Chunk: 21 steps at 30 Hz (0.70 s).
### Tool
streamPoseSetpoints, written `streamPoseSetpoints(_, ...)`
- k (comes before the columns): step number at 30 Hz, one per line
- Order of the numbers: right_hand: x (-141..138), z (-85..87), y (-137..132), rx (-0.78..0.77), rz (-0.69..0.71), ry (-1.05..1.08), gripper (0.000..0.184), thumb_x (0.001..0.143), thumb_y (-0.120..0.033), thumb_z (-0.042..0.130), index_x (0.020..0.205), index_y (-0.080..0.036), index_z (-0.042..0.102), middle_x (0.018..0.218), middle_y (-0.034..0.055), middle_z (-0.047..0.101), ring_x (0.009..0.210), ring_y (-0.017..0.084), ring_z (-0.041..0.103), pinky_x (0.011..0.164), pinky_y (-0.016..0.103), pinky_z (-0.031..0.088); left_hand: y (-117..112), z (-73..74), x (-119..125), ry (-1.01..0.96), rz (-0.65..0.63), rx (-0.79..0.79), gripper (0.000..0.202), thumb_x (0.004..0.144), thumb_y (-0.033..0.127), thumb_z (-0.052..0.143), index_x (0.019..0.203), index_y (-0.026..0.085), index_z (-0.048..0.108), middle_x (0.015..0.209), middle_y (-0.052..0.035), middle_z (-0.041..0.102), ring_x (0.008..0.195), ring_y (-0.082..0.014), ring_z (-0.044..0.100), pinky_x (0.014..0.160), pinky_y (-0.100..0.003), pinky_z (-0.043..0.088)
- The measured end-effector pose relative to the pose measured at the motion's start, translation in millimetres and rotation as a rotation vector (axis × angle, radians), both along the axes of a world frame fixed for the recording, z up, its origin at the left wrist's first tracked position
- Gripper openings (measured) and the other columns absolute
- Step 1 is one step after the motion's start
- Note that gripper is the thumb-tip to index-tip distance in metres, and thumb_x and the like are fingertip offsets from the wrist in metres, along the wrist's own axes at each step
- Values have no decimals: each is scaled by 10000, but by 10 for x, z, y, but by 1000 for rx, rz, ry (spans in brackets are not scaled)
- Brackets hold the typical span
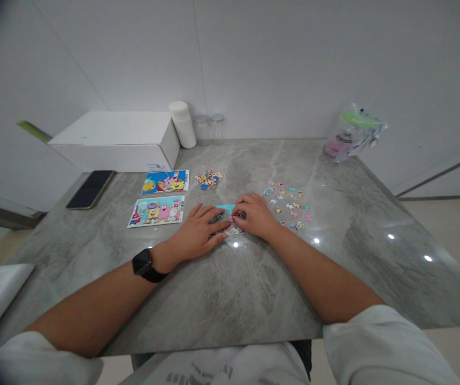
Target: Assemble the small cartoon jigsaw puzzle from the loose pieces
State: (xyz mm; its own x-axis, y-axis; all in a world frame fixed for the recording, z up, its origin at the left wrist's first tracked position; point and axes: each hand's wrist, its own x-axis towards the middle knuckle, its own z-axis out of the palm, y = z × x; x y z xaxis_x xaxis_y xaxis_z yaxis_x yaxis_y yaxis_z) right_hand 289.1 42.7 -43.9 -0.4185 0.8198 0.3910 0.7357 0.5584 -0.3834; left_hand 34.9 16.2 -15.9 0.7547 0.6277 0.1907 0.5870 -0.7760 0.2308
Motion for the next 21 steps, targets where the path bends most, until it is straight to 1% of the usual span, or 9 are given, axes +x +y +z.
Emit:
streamPoseSetpoints(10, -6, 31, -7, -3, 0, -32, 50, 873, -285, 782, 904, -250, 799, 1014, 58, 719, 1004, 241, 633, 955, 436, 414, 16, -14, -4, 6, 0, 8, 458, 1067, 533, 453, 1413, 318, 662, 1501, -96, 581, 1406, -310, 481, 1258, -613, 249)
streamPoseSetpoints(14, 12, 25, -12, 31, 45, -44, 83, 889, -285, 764, 955, -274, 814, 1072, 62, 723, 1047, 250, 635, 982, 448, 417, 18, -31, 2, 6, -2, 1, 448, 1062, 532, 467, 1392, 312, 676, 1503, -96, 581, 1411, -312, 482, 1258, -611, 257)
streamPoseSetpoints(17, 27, 17, -11, 42, 72, -63, 92, 903, -297, 749, 959, -294, 822, 1105, 58, 729, 1085, 259, 633, 1013, 465, 412, 18, -36, 5, -7, 2, -8, 444, 1059, 528, 480, 1396, 312, 671, 1501, -96, 582, 1414, -311, 484, 1261, -610, 257)
streamPoseSetpoints(21, 46, 17, 11, 32, 59, -49, 145, 921, -291, 714, 1029, -278, 810, 1123, 67, 747, 1095, 263, 646, 1010, 460, 436, 35, -18, -4, -41, -6, 6, 438, 1061, 514, 483, 1395, 298, 668, 1485, -97, 593, 1379, -307, 514, 1246, -585, 297)
